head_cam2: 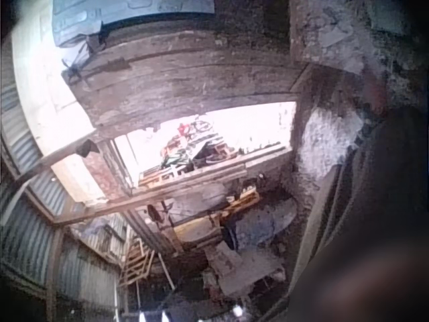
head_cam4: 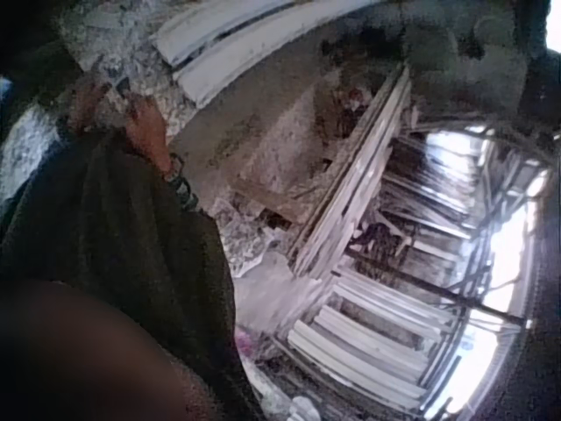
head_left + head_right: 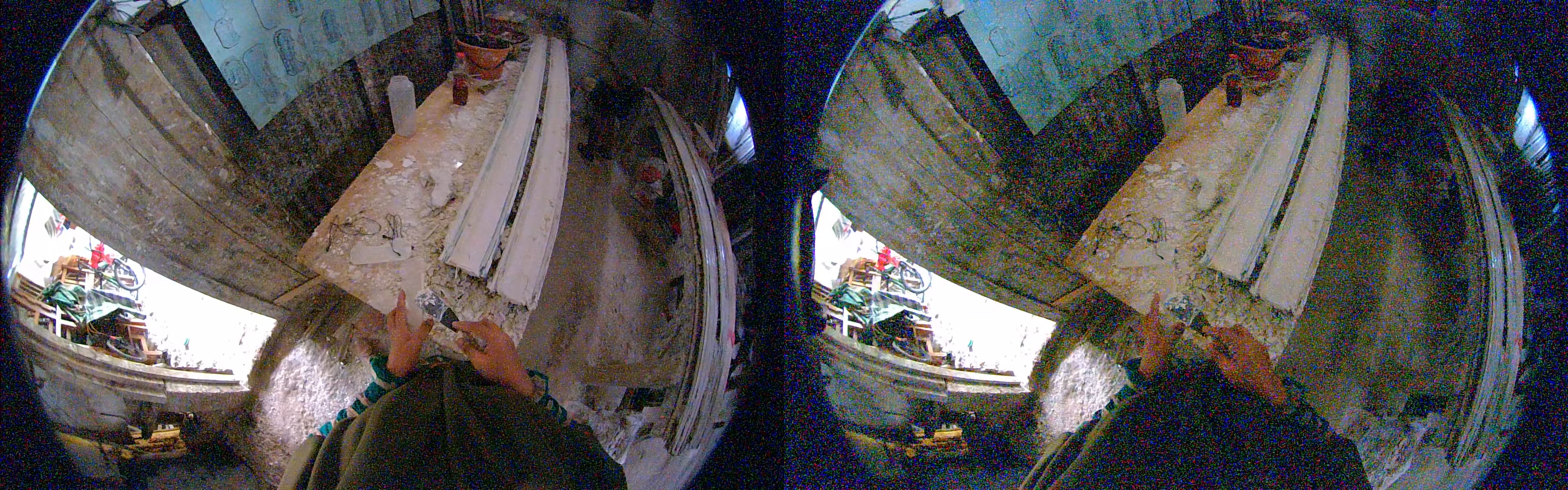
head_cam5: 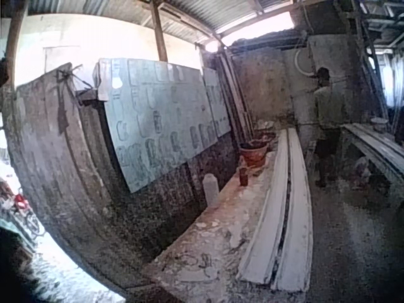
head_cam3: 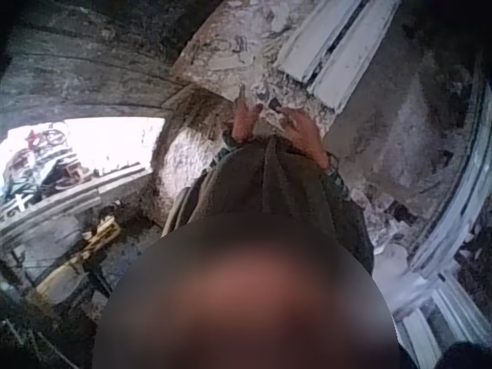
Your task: The person scrapes plaster or paint residue from a white rectangular panel using a metal scraper. They hold the panel with one hand and scrape with the other, repeatedly removing flakes and debris from the surface.
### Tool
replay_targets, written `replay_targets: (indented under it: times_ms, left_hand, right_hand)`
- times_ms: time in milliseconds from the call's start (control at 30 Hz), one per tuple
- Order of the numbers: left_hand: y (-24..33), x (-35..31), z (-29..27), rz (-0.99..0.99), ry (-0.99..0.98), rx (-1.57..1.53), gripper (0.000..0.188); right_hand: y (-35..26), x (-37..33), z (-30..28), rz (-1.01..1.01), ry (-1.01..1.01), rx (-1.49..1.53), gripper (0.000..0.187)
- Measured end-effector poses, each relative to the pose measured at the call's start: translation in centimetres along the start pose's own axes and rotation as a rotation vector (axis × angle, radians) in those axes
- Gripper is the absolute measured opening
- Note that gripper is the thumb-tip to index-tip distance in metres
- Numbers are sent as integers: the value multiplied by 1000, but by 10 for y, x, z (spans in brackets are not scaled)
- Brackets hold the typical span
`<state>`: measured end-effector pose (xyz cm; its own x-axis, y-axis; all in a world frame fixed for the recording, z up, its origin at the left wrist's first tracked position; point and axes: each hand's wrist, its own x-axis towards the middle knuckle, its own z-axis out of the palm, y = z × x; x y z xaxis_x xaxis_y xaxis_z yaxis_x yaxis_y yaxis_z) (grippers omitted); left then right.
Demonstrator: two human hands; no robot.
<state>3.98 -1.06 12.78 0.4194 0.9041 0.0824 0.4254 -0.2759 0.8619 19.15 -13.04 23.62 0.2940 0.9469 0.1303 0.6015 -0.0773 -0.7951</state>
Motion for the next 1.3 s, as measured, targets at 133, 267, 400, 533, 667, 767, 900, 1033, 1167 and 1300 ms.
replay_targets:
  times_ms: [133,267,400,533,667,767,900,1033,1167,1300]
  left_hand:
    - [15,0,-8,55,47,69,92]
    - [16,2,-6,128,38,151,96]
    - [23,-7,-3,182,-56,268,103]
    - [25,-4,-5,115,1,37,105]
    - [1,21,-11,25,44,-227,94]
    - [-18,29,-14,-57,82,-317,80]
    - [-23,36,-18,-120,195,-204,68]
    - [-11,39,-25,-126,217,-367,69]
    - [0,37,-28,-192,170,-488,68]
    - [11,34,-31,-33,194,-363,69]
  right_hand:
    - [3,-1,5,11,-37,19,31]
    - [1,2,11,80,2,26,30]
    - [9,18,12,30,162,13,31]
    - [17,23,7,206,163,309,29]
    - [16,6,4,516,-51,368,26]
    - [10,-5,7,233,-97,186,27]
    - [1,-13,10,137,-165,187,31]
    - [-2,-13,9,72,-192,66,31]
    - [-3,-13,9,124,-175,106,31]
    - [-1,-12,16,141,-97,241,32]
